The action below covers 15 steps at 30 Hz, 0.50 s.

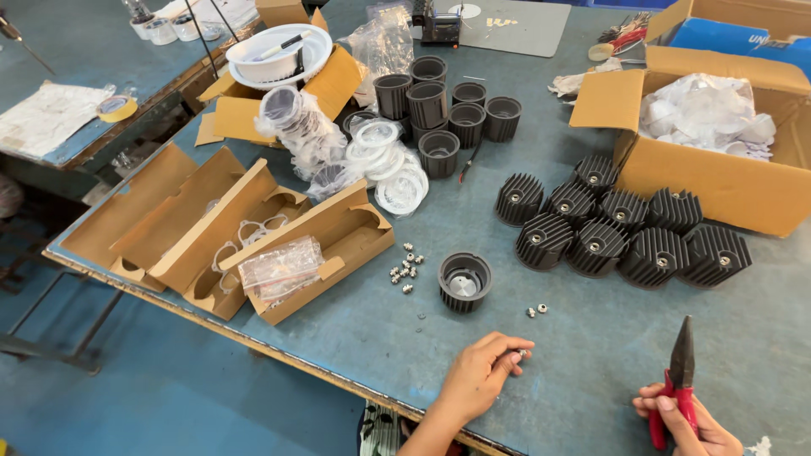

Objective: The person assembles a black heat sink component by inserting small metal nuts into its base using red pliers. They then insert a black wire into the component and secure it by crimping the nut with the pliers. The assembly is performed one unit at a time on a blue workbench.

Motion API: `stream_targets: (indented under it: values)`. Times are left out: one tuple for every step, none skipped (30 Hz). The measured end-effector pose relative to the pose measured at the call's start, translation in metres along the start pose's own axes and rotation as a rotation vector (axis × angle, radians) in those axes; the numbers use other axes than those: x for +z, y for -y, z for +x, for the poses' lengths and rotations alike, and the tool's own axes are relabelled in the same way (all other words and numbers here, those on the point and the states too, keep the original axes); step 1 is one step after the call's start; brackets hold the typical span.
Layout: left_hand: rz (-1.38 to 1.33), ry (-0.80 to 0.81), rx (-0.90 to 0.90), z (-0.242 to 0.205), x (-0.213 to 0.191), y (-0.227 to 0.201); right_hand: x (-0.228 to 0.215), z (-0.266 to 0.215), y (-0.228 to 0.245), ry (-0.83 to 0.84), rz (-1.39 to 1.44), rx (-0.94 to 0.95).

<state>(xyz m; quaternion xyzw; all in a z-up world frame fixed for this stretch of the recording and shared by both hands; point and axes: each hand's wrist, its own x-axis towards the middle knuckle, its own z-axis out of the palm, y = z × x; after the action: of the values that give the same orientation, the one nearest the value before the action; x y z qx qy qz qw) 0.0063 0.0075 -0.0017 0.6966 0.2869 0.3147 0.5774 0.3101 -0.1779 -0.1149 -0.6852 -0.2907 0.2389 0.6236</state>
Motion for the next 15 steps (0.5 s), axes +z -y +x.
stream_targets:
  values:
    - [0.023, 0.006, -0.003, 0.0, -0.001, 0.0, 0.001, 0.0, 0.002, -0.014, 0.015, 0.024]
    - [0.02, 0.008, -0.009, 0.0, -0.001, 0.0, 0.002, -0.002, 0.003, -0.029, 0.029, 0.049]
    - [0.017, 0.011, -0.014, 0.0, -0.001, 0.001, 0.003, -0.003, 0.002, -0.02, 0.025, 0.032]
    - [0.012, 0.014, -0.018, 0.0, -0.001, 0.001, 0.002, -0.003, 0.002, -0.012, 0.018, 0.014]
    - [-0.023, 0.01, -0.015, 0.0, -0.001, 0.003, 0.001, -0.005, 0.0, -0.004, 0.012, -0.005]
    - [-0.061, 0.005, -0.013, 0.0, -0.001, 0.004, 0.001, -0.006, -0.002, -0.004, 0.036, -0.017]
    - [-0.099, 0.0, -0.011, 0.0, -0.001, 0.005, 0.002, -0.007, -0.004, -0.004, 0.061, -0.029]
    - [-0.111, -0.009, -0.014, 0.0, -0.001, 0.007, 0.002, -0.008, -0.004, -0.003, 0.083, -0.043]
    - [-0.122, -0.019, -0.018, 0.0, -0.001, 0.008, 0.002, -0.009, -0.003, 0.012, 0.107, -0.065]
    - [-0.133, -0.031, -0.02, 0.001, -0.001, 0.008, 0.003, -0.008, -0.002, 0.029, 0.132, -0.089]
    - [-0.13, -0.027, -0.022, 0.001, 0.0, 0.009, 0.004, -0.009, 0.002, 0.047, 0.157, -0.114]
    - [-0.124, -0.025, -0.025, 0.001, 0.0, 0.008, 0.006, -0.011, 0.007, 0.035, 0.149, -0.1]
    - [-0.118, -0.022, -0.028, 0.001, 0.0, 0.007, 0.009, -0.013, 0.013, 0.024, 0.141, -0.086]
    - [-0.12, -0.027, -0.027, 0.0, -0.001, 0.006, 0.013, -0.016, 0.02, 0.012, 0.132, -0.07]
    - [-0.122, -0.031, -0.026, 0.001, -0.001, 0.005, 0.018, -0.018, 0.026, 0.007, 0.129, -0.077]
